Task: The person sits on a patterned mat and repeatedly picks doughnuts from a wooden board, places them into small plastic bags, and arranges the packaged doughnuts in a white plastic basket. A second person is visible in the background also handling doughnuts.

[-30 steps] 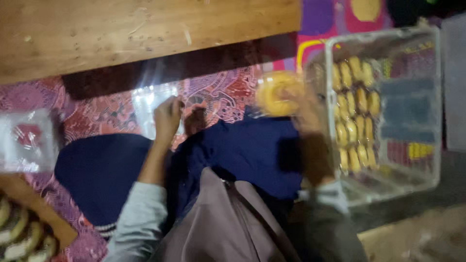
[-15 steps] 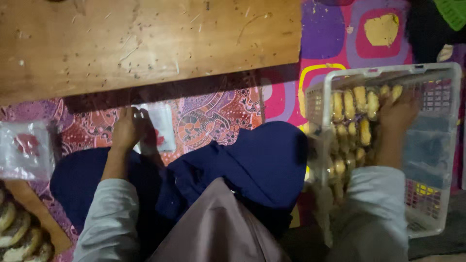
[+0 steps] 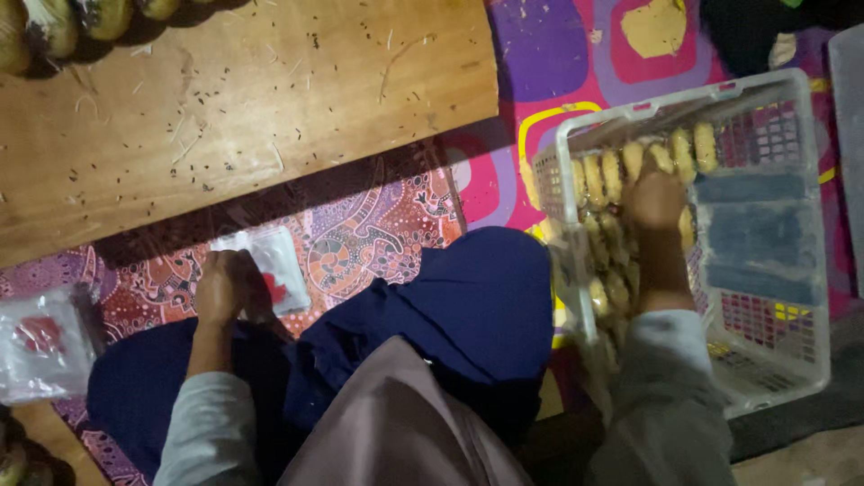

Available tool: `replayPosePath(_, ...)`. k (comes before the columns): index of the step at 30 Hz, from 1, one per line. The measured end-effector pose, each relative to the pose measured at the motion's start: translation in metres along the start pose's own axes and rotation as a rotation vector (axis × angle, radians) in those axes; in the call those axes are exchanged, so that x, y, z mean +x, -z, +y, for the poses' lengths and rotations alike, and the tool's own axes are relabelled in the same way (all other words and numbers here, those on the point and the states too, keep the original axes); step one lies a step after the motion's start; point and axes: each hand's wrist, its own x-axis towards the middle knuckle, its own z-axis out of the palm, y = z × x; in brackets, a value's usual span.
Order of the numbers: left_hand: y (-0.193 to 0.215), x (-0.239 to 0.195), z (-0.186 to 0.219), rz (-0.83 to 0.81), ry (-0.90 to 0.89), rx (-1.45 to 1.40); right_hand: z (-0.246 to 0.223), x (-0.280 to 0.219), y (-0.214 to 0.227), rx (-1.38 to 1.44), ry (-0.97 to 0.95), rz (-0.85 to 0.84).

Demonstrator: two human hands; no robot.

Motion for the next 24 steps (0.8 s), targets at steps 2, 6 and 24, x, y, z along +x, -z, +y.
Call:
replayPosePath(2, -0.004, -0.009, -0.004, -0.040, 0.027, 0.013, 0.010, -0.017, 0.006, 0.294, -0.075, -0.044)
replayPosePath(6, -0.006, -0.010, -0.017, 0.085, -0.132, -0.069, 0.045, -0.038, 0.012, 0.769, -0.373, 0.156)
replayPosePath(24, -0.034, -0.016, -0.039, 0.050, -0.106, 0.035, 0.140, -0.055, 0.009, 0.712, -0.069, 0.291)
